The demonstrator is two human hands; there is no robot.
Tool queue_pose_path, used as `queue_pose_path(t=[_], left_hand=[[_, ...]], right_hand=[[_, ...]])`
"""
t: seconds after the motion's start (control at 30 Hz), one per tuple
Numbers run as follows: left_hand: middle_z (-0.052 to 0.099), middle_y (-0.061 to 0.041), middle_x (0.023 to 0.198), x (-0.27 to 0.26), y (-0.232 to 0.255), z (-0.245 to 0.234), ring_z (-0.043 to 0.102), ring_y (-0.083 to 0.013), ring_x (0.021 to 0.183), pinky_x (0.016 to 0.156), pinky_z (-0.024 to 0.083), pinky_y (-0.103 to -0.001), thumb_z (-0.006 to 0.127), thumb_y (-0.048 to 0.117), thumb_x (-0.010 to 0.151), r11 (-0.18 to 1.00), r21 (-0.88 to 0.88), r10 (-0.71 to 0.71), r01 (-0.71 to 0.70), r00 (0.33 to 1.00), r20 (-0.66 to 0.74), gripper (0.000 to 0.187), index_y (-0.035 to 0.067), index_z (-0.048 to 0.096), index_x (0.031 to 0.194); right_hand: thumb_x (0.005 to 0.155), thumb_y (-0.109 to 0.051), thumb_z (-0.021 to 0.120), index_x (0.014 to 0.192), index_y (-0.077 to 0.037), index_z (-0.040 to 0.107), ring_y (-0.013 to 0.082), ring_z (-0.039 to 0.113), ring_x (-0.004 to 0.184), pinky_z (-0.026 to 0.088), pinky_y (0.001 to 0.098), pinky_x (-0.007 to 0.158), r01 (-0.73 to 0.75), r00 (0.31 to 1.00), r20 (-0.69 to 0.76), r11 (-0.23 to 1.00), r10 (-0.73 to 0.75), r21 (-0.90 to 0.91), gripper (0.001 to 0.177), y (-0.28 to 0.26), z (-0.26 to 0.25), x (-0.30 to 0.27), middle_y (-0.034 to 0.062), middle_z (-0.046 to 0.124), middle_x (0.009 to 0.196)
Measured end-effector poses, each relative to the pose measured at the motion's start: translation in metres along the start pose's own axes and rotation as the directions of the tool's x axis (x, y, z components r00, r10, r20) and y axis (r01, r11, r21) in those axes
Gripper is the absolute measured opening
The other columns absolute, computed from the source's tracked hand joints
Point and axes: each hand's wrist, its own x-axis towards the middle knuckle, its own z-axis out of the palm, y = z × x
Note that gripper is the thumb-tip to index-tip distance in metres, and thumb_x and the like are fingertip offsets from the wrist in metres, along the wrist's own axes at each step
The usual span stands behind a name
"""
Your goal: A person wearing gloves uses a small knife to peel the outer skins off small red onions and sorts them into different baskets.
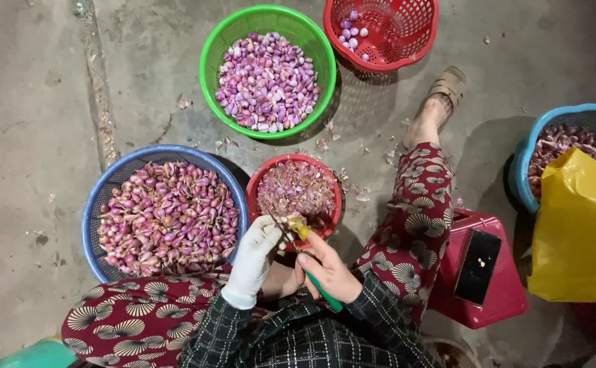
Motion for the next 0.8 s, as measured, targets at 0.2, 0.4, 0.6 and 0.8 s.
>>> queue_pose_path(t=[0.2, 0.4, 0.6, 0.8], left_hand=[[0.067, -0.007, 0.095, -0.001, -0.017, -0.002, 0.058, -0.0113, 0.078, 0.071, 0.046, -0.022, 0.065, -0.003, 0.095, 0.998, -0.061, -0.021, 0.015, 0.996, -0.086, 0.028, -0.001, 0.065, 0.123], [0.066, -0.006, 0.096, -0.003, -0.008, 0.010, 0.057, -0.0109, 0.080, 0.072, 0.047, -0.022, 0.067, -0.006, 0.090, 0.966, 0.251, 0.099, -0.066, 0.988, -0.120, 0.030, -0.001, 0.065, 0.120], [0.076, -0.009, 0.115, -0.005, -0.001, 0.024, 0.070, -0.0163, 0.088, 0.081, 0.056, -0.025, 0.069, -0.004, 0.078, 0.594, 0.733, 0.462, -0.331, 0.886, 0.026, 0.025, 0.002, 0.065, 0.102], [0.074, -0.020, 0.105, 0.008, 0.017, 0.018, 0.072, -0.0207, 0.087, 0.072, 0.058, -0.028, 0.056, 0.000, 0.094, 0.942, 0.272, 0.223, -0.196, 0.972, -0.074, 0.013, -0.003, 0.059, 0.107]], right_hand=[[0.105, -0.011, 0.046, 0.157, -0.006, 0.039, 0.0113, 0.047, 0.041, 0.040, 0.0209, 0.036, -0.032, 0.994, -0.106, 0.998, 0.027, -0.047, 0.053, -0.003, 0.000, 0.005, 0.0094, 0.066, 0.076], [0.105, -0.010, 0.049, 0.158, -0.006, 0.038, 0.0103, 0.049, 0.041, 0.041, 0.0201, 0.036, -0.030, 0.991, -0.128, 0.997, 0.021, -0.065, 0.055, 0.004, -0.004, 0.005, 0.0096, 0.066, 0.077], [0.105, -0.011, 0.048, 0.153, -0.002, 0.042, 0.0104, 0.047, 0.035, 0.039, 0.0204, 0.030, -0.029, 0.980, -0.199, 0.998, 0.016, -0.061, 0.049, 0.005, -0.005, 0.008, 0.0104, 0.068, 0.073], [0.105, -0.008, 0.041, 0.155, 0.000, 0.036, 0.0216, 0.056, 0.029, 0.047, 0.0261, 0.025, 0.183, 0.978, -0.124, 0.975, -0.168, 0.124, 0.050, 0.018, -0.022, 0.011, 0.0207, 0.061, 0.061]])
